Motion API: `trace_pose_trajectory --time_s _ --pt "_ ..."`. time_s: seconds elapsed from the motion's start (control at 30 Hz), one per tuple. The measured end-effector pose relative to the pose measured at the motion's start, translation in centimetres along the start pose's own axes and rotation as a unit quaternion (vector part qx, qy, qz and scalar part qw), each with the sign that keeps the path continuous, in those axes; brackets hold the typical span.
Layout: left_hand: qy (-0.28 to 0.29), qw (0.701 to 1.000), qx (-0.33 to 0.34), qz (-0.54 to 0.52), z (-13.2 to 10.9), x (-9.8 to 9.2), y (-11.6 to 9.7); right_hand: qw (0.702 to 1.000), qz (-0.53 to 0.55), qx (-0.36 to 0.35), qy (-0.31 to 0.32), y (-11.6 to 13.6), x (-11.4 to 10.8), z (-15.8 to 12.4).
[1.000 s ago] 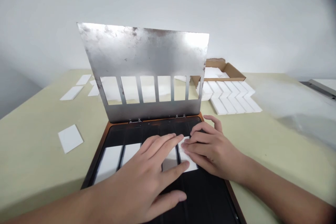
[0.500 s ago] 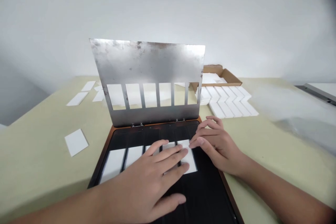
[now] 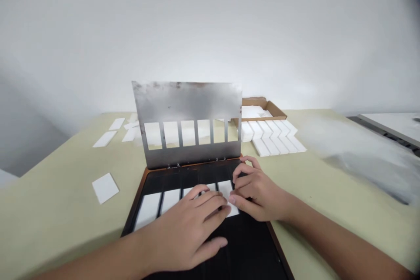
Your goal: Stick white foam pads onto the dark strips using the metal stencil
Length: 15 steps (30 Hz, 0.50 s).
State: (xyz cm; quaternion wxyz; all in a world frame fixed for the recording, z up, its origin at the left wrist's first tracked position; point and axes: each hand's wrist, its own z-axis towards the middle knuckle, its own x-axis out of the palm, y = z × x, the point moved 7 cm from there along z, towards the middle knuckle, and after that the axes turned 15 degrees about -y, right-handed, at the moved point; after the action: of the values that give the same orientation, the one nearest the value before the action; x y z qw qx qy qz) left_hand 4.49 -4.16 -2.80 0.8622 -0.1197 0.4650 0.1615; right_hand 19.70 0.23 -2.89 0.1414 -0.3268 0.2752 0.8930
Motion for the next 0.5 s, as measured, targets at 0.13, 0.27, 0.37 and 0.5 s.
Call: trace_pose_trajectory --time_s 0.13,0.27,0.37,0.5 --pt "-0.031 0.995 -0.032 0.089 -1.7 -2.2 1.3 0.998 -0.057 0.003 0.010 0.8 0.4 0.7" --pt "-0.060 0.970 -0.126 0.199 -7.8 -6.1 3.6 0.991 -0.120 0.047 0.019 2.3 0.6 -0.5" --pt "-0.014 0.960 -0.137 0.245 -13.2 -7.5 2.6 0.988 -0.136 0.041 0.059 4.3 1.2 -2.9" --pt "-0.003 0.957 -0.093 0.274 -17.2 -6.9 -2.1 0.970 -0.221 -0.021 0.098 6.9 1.6 -6.0"
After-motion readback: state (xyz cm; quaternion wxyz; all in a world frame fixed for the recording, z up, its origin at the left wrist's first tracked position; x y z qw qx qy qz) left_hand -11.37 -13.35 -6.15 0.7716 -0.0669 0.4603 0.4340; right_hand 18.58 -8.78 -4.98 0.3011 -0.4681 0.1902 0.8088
